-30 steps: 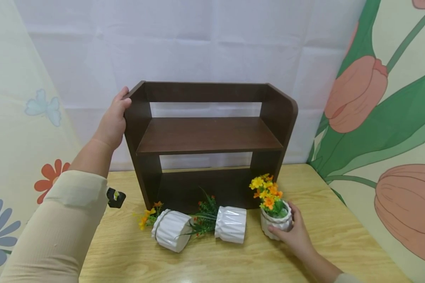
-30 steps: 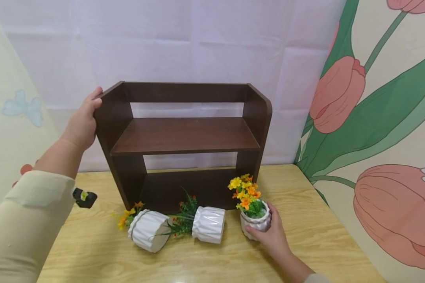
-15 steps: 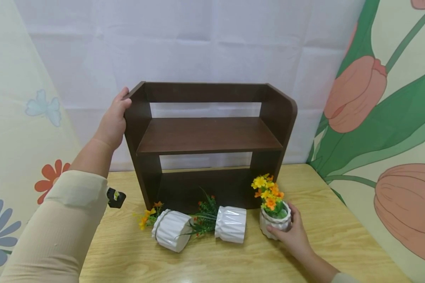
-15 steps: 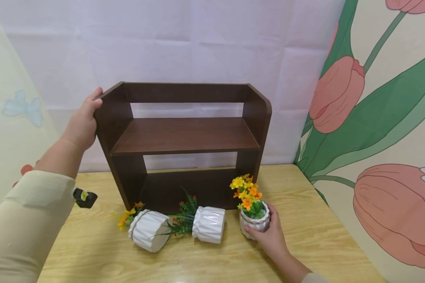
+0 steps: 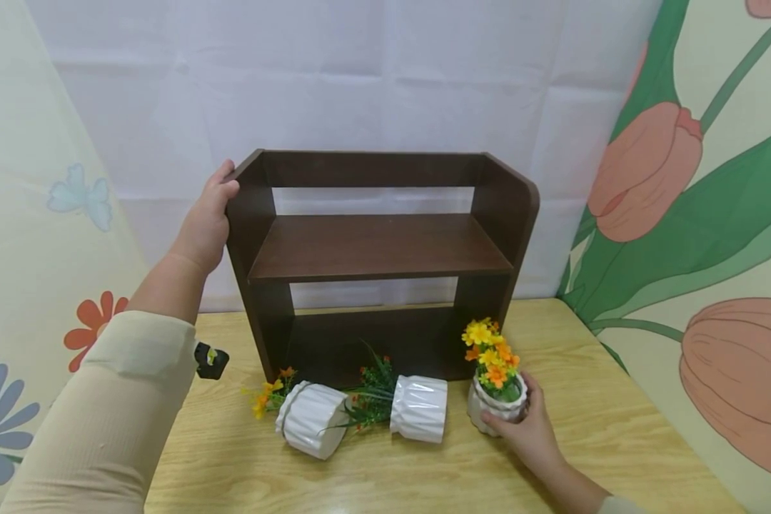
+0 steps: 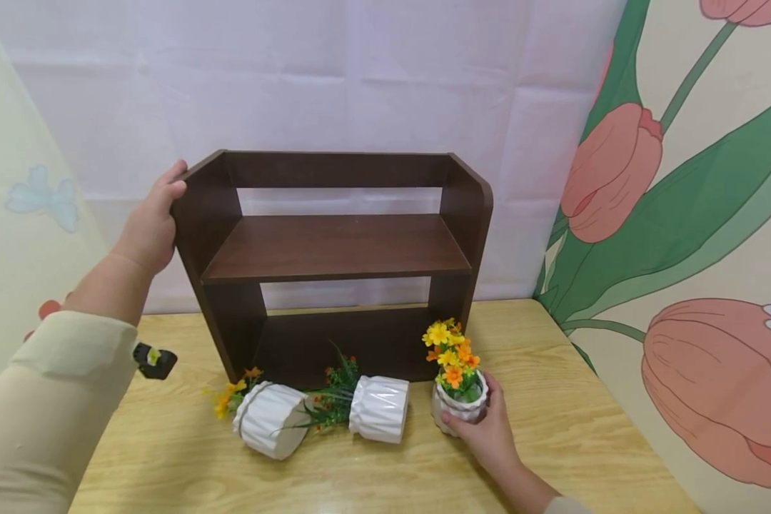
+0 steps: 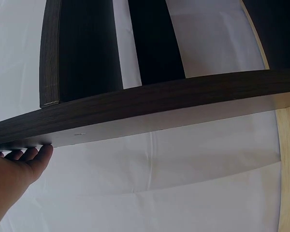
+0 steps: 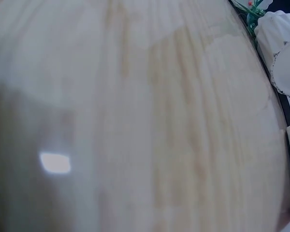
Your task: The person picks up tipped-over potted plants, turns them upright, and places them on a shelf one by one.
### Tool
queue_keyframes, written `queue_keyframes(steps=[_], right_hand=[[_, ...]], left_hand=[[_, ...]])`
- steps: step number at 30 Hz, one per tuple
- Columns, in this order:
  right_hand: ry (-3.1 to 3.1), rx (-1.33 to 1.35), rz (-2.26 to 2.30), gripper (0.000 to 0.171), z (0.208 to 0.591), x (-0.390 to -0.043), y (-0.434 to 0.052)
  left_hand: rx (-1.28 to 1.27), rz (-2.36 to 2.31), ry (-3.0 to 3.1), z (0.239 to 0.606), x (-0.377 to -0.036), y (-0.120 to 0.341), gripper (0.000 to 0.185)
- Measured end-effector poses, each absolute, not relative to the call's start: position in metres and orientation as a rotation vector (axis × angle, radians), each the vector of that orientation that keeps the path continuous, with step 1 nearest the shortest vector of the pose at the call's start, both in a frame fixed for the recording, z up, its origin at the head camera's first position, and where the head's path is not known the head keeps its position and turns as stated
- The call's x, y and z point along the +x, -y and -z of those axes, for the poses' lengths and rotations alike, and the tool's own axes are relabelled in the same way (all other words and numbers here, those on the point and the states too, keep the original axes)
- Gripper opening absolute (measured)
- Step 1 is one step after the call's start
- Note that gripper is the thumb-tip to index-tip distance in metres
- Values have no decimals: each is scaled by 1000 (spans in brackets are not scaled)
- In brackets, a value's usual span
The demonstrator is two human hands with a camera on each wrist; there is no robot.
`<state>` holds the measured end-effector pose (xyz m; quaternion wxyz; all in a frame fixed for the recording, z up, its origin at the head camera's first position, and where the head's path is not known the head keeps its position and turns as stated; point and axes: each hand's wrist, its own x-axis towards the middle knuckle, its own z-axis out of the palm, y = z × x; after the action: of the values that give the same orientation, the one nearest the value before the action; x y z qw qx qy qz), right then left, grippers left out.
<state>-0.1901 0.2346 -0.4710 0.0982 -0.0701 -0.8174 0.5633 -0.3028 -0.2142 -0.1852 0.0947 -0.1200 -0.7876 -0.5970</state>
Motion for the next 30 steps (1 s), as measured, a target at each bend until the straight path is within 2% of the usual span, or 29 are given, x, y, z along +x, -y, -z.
queue_keyframes(steps=[30], right_hand=[[2482,-206,-1615,114,470,-187,-231]], left_hand=[[-349,1799,2308,185,-303,217,60]])
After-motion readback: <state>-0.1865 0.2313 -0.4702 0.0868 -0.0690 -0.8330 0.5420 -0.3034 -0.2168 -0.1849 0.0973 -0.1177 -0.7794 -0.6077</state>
